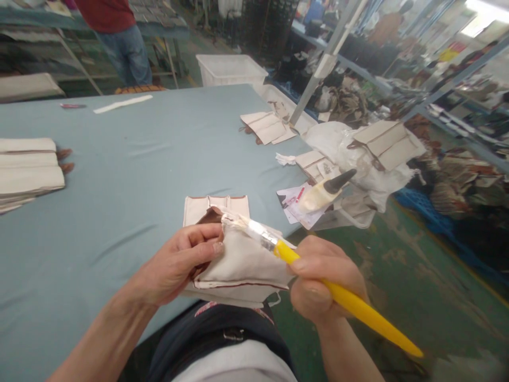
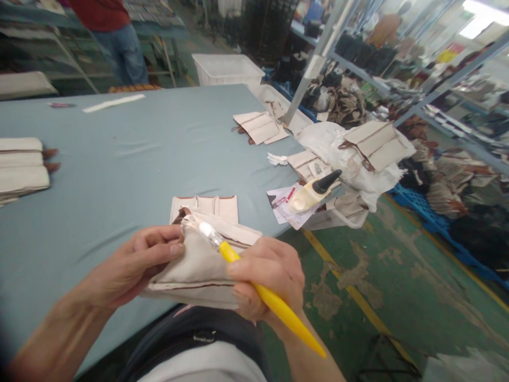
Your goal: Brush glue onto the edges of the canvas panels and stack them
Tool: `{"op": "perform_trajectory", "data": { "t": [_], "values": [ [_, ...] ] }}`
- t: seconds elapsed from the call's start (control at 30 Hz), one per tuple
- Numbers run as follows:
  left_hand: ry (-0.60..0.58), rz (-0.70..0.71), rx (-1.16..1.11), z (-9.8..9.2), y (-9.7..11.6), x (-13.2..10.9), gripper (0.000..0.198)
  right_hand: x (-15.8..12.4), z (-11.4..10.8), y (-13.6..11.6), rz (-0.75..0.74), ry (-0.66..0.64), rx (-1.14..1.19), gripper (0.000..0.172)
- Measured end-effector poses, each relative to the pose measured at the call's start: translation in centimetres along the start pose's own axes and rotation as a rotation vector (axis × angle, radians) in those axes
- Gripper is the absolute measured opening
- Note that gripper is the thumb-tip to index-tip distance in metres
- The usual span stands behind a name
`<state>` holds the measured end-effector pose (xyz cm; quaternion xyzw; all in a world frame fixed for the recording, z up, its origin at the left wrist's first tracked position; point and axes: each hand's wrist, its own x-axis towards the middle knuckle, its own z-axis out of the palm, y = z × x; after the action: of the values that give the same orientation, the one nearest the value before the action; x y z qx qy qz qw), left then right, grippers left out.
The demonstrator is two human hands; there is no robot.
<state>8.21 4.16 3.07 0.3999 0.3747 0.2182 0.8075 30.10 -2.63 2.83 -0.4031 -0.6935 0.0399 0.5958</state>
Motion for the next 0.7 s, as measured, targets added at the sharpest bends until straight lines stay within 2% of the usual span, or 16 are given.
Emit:
{"op": "perform_trajectory", "data": {
  "t": [0.1, 0.13, 0.27, 0.3, 0.5, 0.7],
  "values": [
    [0.017, 0.004, -0.027, 0.0, 0.1, 0.0, 0.034, -0.5, 0.7, 0.0, 0.005, -0.068, 0.060, 0.015],
    [0.026, 0.004, -0.039, -0.1, 0.1, 0.0, 0.035, -0.6, 1.0, 0.1, 0.027, -0.052, 0.080, 0.014],
    [0.016, -0.030, -0.082, -0.2, 0.1, -0.3, 0.041, -1.0, 1.9, 0.7, 0.207, 0.195, 0.104, 0.018],
    [0.007, -0.043, -0.090, -0.2, 0.1, -0.4, 0.043, -1.1, 1.9, 0.9, 0.222, 0.220, 0.064, 0.017],
    [-0.010, -0.039, -0.064, 0.0, 0.1, -0.3, 0.048, -1.2, 2.9, 2.0, 0.139, 0.018, -0.234, 0.014],
    [0.078, 0.082, 0.134, -1.1, -0.4, 0.0, 0.052, -0.3, 2.7, 2.8, 0.178, 0.053, -0.275, 0.015]
  ]
}}
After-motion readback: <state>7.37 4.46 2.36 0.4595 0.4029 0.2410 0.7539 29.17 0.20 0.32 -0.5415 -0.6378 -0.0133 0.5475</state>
